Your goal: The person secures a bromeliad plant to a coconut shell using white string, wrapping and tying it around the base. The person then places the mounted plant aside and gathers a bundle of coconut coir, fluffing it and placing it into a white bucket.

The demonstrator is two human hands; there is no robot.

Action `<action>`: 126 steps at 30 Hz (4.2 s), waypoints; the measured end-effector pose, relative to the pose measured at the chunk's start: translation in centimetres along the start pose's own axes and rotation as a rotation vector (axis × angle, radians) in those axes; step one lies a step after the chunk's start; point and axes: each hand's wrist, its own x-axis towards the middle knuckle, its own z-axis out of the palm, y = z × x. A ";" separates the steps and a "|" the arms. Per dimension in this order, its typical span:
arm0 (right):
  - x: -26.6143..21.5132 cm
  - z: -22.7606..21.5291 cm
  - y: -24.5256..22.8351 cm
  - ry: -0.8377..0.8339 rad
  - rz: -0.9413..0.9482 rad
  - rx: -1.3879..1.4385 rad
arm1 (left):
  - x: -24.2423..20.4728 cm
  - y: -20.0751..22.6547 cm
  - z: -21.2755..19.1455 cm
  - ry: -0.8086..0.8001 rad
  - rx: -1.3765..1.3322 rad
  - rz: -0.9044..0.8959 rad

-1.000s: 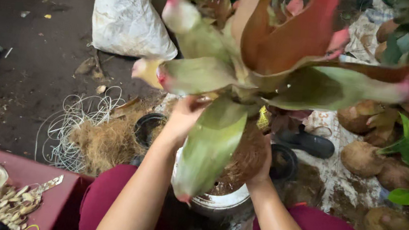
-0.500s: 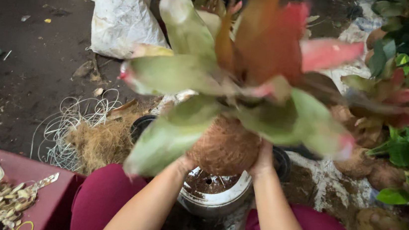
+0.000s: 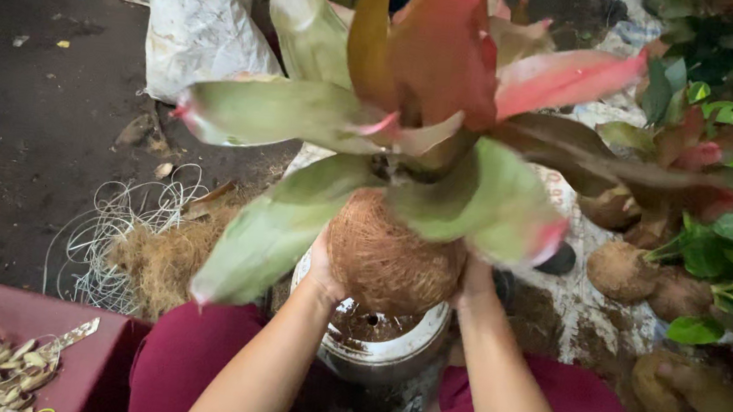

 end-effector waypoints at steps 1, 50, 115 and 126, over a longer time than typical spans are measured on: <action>-0.1 0.3 -0.5 0.012 -0.008 -0.013 | -0.2 0.0 0.5 -0.049 -0.019 -0.013; -1.4 1.7 -3.9 0.131 0.115 -0.178 | -2.1 -3.3 3.8 -0.007 0.161 0.326; -1.2 1.3 -0.1 0.137 -0.050 -0.221 | -0.3 -3.5 -0.4 0.210 0.228 0.612; -0.1 1.8 -0.7 0.251 -0.063 -0.199 | -1.0 -1.1 1.7 0.371 0.263 0.185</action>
